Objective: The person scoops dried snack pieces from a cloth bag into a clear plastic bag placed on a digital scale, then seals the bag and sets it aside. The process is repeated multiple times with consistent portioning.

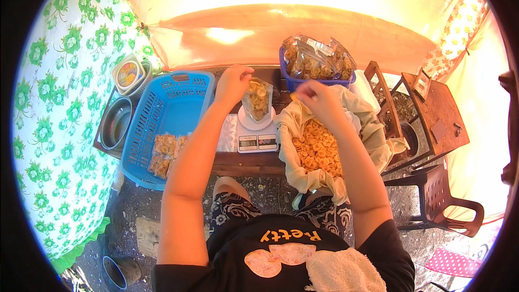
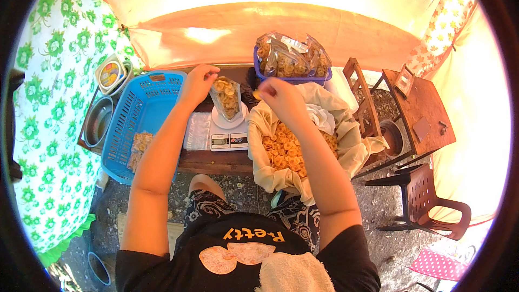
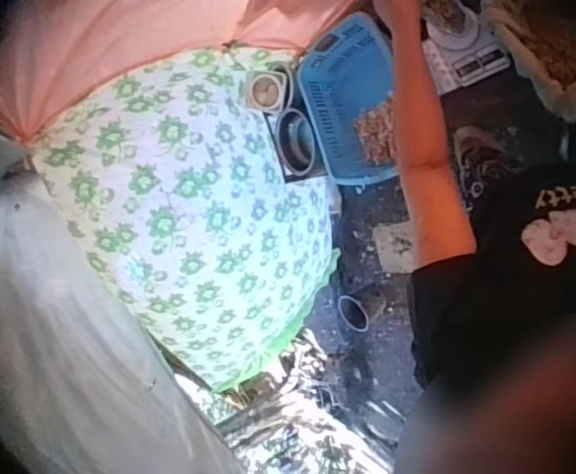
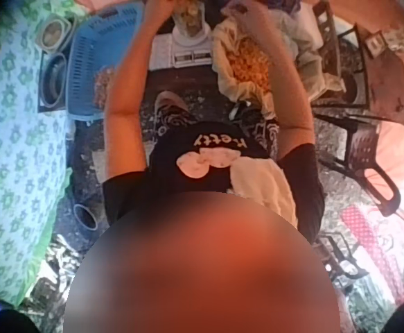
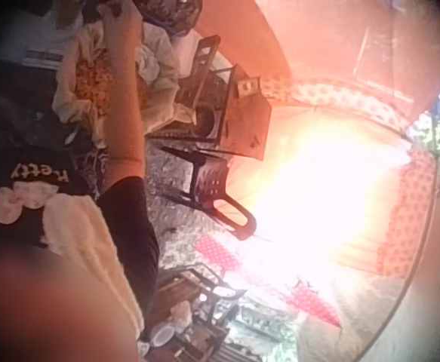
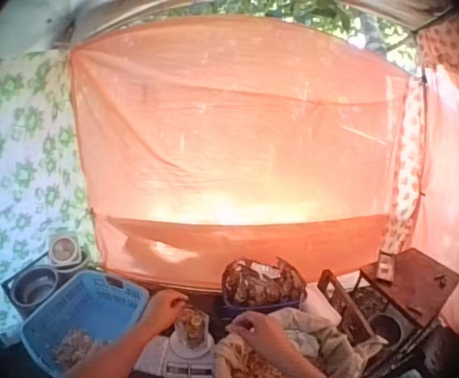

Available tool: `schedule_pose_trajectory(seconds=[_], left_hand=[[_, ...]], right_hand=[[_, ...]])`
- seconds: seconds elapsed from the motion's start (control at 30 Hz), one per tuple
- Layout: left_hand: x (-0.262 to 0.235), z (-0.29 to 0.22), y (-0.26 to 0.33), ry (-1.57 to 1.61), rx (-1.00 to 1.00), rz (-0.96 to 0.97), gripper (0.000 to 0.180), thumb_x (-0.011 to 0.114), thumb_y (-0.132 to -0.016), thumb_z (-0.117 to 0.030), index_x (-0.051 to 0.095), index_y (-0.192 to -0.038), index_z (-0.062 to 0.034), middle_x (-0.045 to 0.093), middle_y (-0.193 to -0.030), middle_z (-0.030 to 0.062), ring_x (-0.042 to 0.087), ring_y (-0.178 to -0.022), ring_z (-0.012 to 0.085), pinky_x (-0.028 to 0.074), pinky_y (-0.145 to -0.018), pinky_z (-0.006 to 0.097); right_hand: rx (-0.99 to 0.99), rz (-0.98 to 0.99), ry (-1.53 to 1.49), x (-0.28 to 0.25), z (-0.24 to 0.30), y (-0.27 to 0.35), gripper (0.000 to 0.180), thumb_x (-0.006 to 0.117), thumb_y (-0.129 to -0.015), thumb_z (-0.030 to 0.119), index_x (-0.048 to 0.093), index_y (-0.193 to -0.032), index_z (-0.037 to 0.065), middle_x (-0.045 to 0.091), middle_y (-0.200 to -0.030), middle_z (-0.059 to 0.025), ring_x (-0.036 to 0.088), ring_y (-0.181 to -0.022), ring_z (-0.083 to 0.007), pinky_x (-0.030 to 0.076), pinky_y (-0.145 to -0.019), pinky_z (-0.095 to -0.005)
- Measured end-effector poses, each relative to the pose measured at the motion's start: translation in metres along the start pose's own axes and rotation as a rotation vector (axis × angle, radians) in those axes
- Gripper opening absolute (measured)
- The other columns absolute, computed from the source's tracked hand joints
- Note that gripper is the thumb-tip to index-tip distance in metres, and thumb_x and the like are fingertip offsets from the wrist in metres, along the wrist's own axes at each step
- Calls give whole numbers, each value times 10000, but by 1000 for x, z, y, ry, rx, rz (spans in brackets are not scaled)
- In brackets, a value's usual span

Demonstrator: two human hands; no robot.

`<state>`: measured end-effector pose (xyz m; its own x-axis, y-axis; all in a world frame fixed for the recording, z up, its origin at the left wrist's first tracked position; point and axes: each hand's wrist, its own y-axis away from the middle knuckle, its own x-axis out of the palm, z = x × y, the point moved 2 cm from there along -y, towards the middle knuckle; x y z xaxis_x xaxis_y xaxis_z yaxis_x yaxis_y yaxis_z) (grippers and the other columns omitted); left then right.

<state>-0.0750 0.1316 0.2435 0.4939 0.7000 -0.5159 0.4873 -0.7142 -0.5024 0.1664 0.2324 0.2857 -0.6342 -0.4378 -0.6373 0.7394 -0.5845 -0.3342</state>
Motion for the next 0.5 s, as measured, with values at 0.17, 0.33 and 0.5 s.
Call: schedule_pose_trajectory(seconds=[0.17, 0.33, 0.5], left_hand=[[-19, 26, 3, 10, -109, -79, 173, 613, -848, -93, 663, -1003, -34, 655, -946, 134, 608, -765, 238, 493, -715, 348], [-24, 58, 15, 129, -178, -65, 197, 605, -873, -107, 660, -1048, -33, 656, -935, 138, 615, -789, 224, 490, -729, 342], [-1, 84, 25, 208, -191, 26, 208, 608, -873, -123, 662, -1050, -27, 667, -926, 149, 642, -842, 253, 498, -751, 349]], right_hand=[[-84, -51, 12, 57, 26, -66, 137, 646, -806, 153, 637, -891, 46, 657, -809, -104, 633, -777, -271, 494, -680, -371], [-69, 47, 192, 90, 15, -79, 180, 652, -799, 144, 655, -950, 45, 668, -879, -126, 649, -823, -256, 502, -724, -347], [-9, -32, 123, 88, -24, -59, 198, 656, -802, 137, 672, -972, 37, 663, -875, -143, 645, -810, -260, 497, -717, -345]])
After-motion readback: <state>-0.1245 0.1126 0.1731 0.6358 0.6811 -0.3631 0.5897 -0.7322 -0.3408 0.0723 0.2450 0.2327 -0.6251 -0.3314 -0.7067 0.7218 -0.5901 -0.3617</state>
